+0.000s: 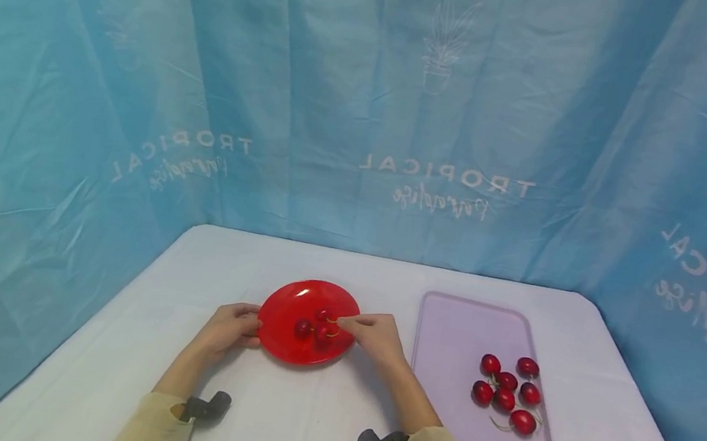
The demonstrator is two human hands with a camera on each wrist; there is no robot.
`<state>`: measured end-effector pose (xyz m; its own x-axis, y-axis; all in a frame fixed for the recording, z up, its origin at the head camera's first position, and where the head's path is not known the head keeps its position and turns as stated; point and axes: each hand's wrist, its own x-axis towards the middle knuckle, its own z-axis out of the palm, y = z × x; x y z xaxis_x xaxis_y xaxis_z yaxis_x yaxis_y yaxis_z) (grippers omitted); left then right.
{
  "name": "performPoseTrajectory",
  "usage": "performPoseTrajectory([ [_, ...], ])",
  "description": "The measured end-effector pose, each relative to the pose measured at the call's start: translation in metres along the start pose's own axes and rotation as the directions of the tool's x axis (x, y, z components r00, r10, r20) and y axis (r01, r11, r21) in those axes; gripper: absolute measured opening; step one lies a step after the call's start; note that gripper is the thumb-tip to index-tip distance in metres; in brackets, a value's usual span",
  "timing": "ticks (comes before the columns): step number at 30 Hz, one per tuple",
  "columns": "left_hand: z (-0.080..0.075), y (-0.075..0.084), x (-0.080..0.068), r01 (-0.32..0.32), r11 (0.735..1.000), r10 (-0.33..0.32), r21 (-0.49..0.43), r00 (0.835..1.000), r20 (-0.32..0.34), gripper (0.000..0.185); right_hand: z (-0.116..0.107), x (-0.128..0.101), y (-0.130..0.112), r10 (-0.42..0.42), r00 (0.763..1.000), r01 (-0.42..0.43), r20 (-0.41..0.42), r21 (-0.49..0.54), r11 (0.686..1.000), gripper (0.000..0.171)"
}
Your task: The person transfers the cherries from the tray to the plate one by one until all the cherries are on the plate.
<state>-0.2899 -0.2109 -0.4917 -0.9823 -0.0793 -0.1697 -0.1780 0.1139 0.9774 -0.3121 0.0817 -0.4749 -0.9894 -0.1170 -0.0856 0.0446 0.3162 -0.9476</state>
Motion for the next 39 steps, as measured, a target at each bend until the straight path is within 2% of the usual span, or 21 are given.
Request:
performPoseTrajectory([
  [6, 0.001, 0.002, -0.001, 0.005, 1.0, -0.006, -0.003, 1.0, -0.005, 0.04, 0.011, 0.0, -0.001, -0.019, 1.0, 0.018, 0.022, 0.026, 1.0, 0.025],
  [13, 0.002, 0.005, -0.004, 0.013, 1.0, -0.013, -0.01, 1.0, 0.002, 0.04, 0.02, 0.001, -0.002, -0.024, 0.999, 0.023, 0.037, 0.004, 1.0, 0.019],
  [25, 0.002, 0.003, -0.003, 0.008, 1.0, -0.008, -0.012, 1.0, 0.009, 0.039, 0.029, -0.003, -0.004, -0.075, 0.997, 0.08, 0.031, -0.168, 0.983, 0.017],
  [30, 0.004, 0.003, -0.004, 0.016, 1.0, -0.016, -0.002, 1.0, 0.01, 0.04, 0.026, -0.006, 0.0, -0.045, 0.998, 0.052, 0.048, -0.165, 0.985, 0.017],
  [39, 0.001, 0.002, -0.004, 0.003, 1.0, -0.003, 0.009, 1.0, 0.002, 0.04, 0.017, -0.006, 0.005, -0.075, 0.996, 0.081, 0.05, -0.119, 0.99, 0.016],
])
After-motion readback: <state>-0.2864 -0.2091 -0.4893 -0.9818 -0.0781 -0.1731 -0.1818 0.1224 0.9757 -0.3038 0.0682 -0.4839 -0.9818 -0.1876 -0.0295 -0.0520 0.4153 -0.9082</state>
